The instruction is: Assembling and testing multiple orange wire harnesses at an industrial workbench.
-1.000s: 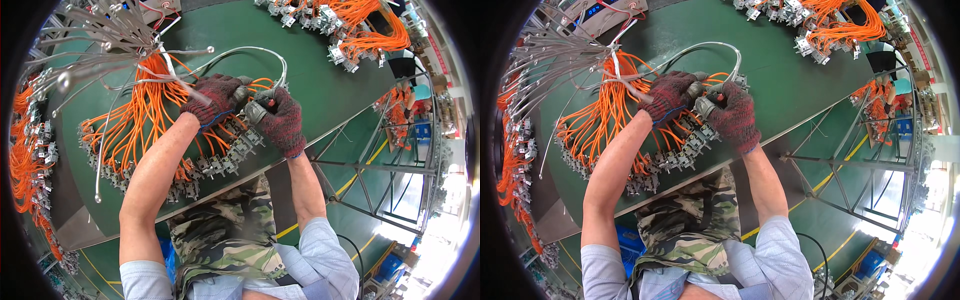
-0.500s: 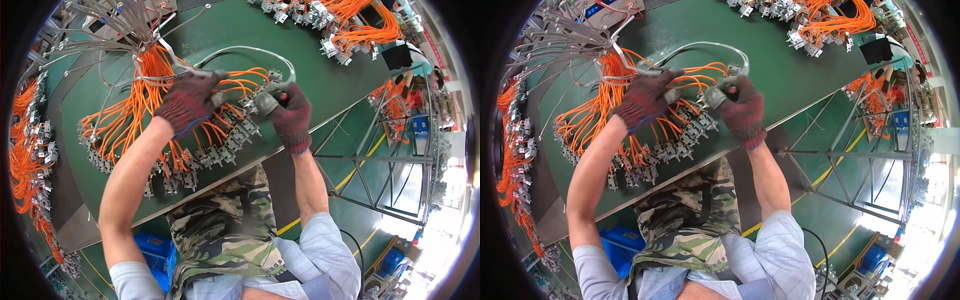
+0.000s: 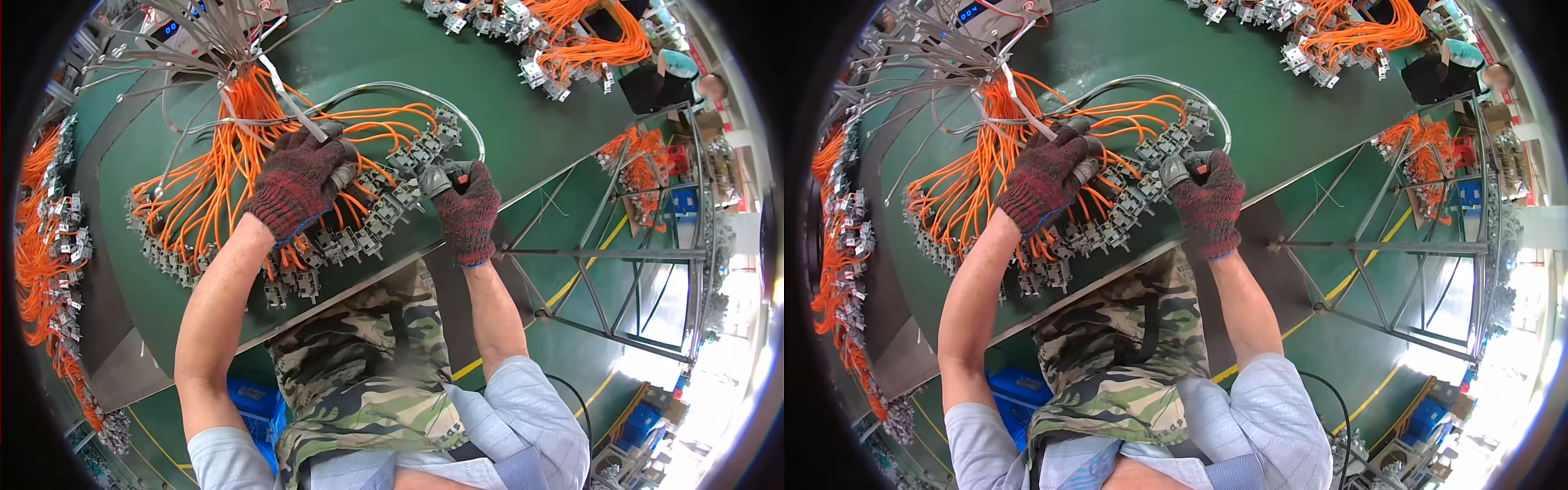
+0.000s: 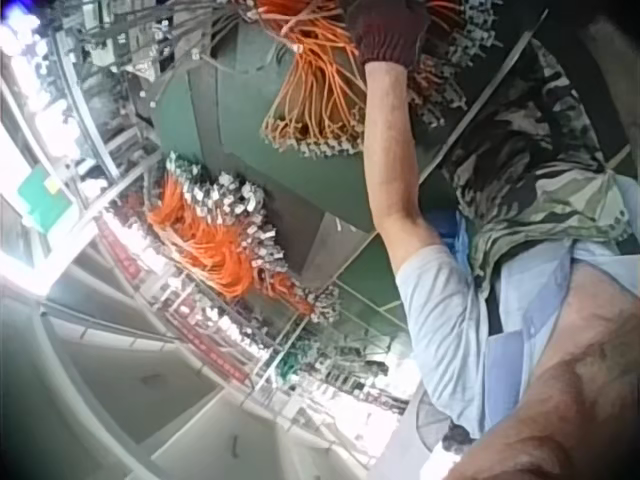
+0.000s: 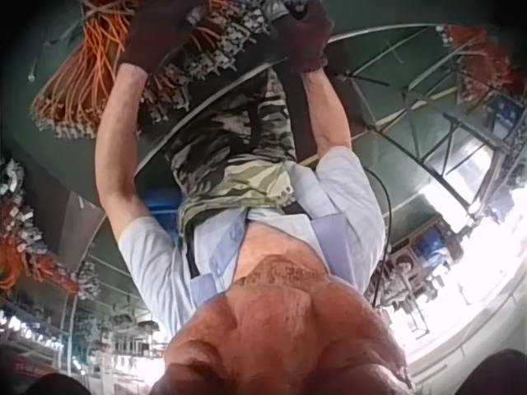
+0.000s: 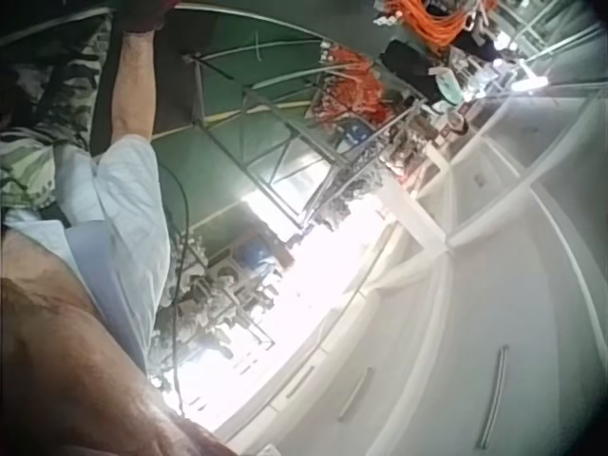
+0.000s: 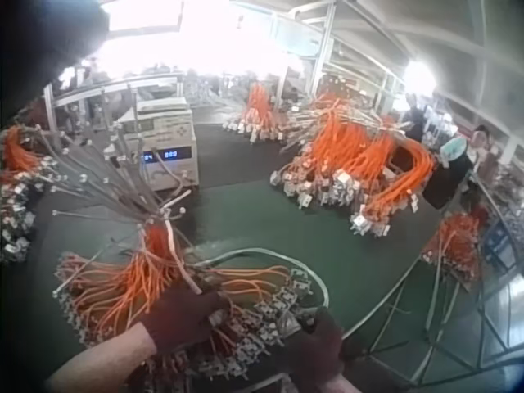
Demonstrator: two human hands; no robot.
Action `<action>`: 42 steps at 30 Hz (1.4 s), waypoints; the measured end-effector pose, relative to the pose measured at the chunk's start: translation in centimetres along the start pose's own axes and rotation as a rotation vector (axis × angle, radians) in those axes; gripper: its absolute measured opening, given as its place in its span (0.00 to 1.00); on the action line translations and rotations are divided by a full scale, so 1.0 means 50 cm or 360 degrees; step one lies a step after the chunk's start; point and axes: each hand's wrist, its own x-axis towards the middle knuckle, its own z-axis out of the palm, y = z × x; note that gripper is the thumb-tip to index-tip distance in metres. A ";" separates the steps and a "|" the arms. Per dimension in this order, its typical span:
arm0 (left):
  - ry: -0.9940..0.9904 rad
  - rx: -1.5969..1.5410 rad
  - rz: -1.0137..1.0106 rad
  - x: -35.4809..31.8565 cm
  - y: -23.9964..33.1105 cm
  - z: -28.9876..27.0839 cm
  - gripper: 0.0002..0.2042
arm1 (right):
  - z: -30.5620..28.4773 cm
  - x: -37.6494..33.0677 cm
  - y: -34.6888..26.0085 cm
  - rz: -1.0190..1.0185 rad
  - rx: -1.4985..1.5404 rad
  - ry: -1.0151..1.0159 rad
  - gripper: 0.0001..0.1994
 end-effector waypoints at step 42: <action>0.0050 0.0025 -0.0028 0.003 0.001 0.006 0.13 | 0.009 -0.058 -0.008 -0.0087 0.0332 -0.0160 0.14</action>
